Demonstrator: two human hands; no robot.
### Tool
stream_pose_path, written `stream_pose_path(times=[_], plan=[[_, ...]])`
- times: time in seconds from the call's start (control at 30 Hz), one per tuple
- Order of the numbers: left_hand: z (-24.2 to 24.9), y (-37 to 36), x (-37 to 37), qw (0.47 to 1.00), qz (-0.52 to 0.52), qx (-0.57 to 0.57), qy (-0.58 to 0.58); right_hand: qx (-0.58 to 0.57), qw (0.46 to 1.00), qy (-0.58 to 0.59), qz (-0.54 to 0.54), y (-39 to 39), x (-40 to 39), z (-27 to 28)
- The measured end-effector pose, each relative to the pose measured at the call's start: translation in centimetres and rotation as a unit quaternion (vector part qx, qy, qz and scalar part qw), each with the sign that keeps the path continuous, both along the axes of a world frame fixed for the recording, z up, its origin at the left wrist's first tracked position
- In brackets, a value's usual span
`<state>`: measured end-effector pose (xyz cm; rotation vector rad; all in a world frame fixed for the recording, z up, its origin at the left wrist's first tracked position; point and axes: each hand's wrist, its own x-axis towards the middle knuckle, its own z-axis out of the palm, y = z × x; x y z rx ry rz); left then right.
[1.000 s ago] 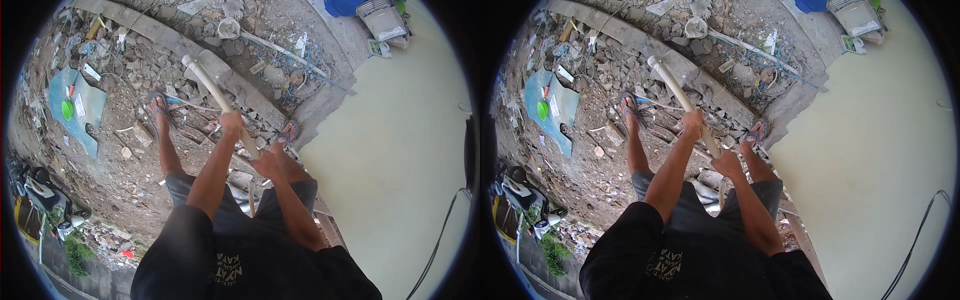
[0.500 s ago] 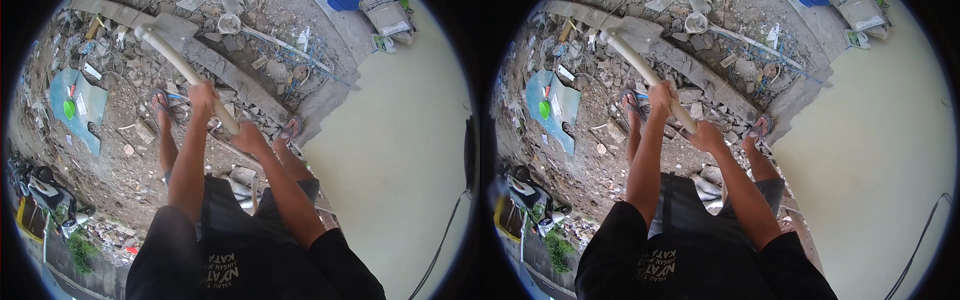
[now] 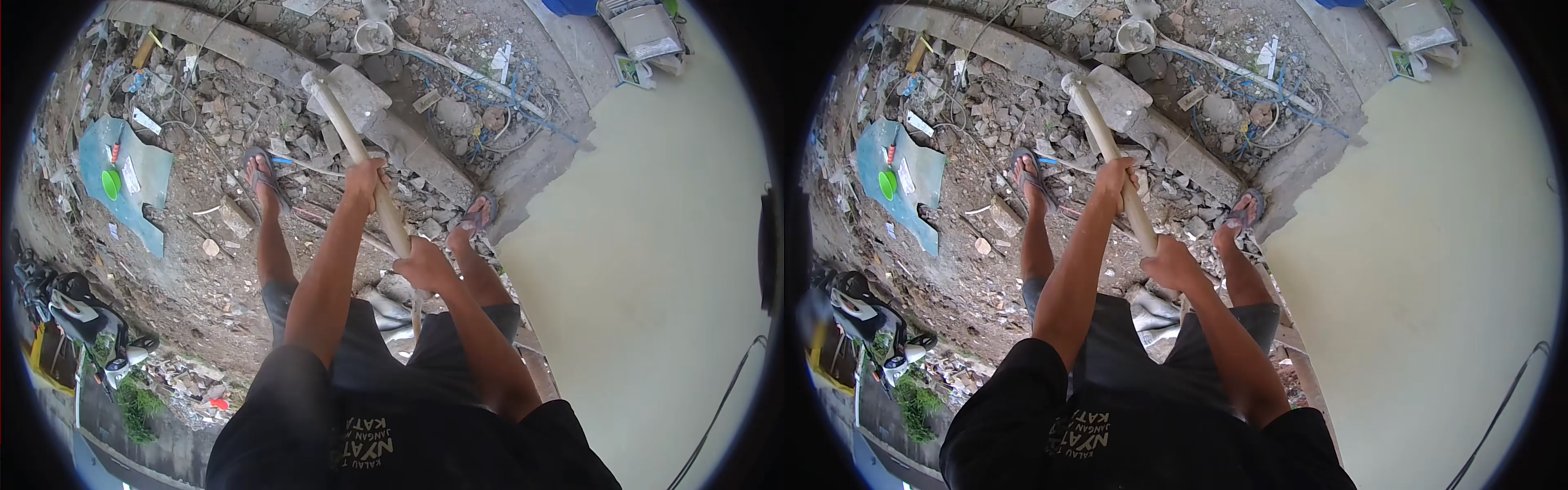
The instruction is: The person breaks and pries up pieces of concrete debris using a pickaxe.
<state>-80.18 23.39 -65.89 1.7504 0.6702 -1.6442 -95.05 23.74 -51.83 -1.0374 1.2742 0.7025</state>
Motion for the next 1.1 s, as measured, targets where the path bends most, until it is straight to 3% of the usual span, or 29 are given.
stream_pose_path(times=[0.07,0.17,0.27,0.33,0.43,0.47,0.5,0.6,0.73,0.87,0.97,1.07,1.1], plan=[[-2.3,-1.2,3.9,0.998,0.022,-0.048,0.030,-0.111,0.991,-0.076,-0.004,1.2,2.3,-1.4],[-4.2,-4.0,11.8,0.973,0.074,-0.117,0.185,0.018,0.987,-0.136,-0.084,-4.9,10.8,0.5],[-5.6,-5.8,16.3,0.966,0.072,-0.107,0.222,0.030,0.975,-0.139,-0.172,-6.4,16.6,0.7],[-6.2,-4.1,15.8,0.974,-0.018,-0.093,0.208,0.000,0.978,-0.112,-0.173,-2.8,15.5,0.6],[-0.5,1.4,6.3,0.990,-0.140,-0.031,-0.013,-0.007,0.987,-0.036,-0.155,6.2,5.9,1.1],[0.5,3.7,3.3,0.992,-0.120,-0.014,-0.028,0.033,0.991,0.001,-0.132,6.7,2.8,3.0],[3.8,5.0,1.3,0.993,-0.104,-0.020,-0.058,-0.042,0.994,-0.027,-0.097,8.9,-0.1,4.1],[12.2,10.1,-1.6,0.998,-0.062,0.008,-0.025,0.040,0.999,-0.031,-0.003,11.3,-2.8,11.0],[16.7,11.7,-1.1,0.996,-0.054,0.043,-0.055,0.048,0.997,-0.054,-0.003,13.3,-3.1,14.4],[15.7,6.5,5.2,0.980,-0.007,-0.051,-0.194,-0.042,0.994,-0.082,0.058,8.6,1.3,9.1],[12.2,-0.7,11.6,0.964,0.004,-0.096,-0.246,-0.114,0.984,-0.134,0.010,2.0,7.1,3.1],[4.9,-5.9,13.2,0.963,-0.020,-0.069,-0.261,-0.142,0.977,-0.155,0.024,-1.8,8.5,-2.2],[1.9,-5.6,11.9,0.969,-0.028,-0.066,-0.237,-0.101,0.989,-0.105,0.014,-2.0,7.3,-3.0]])
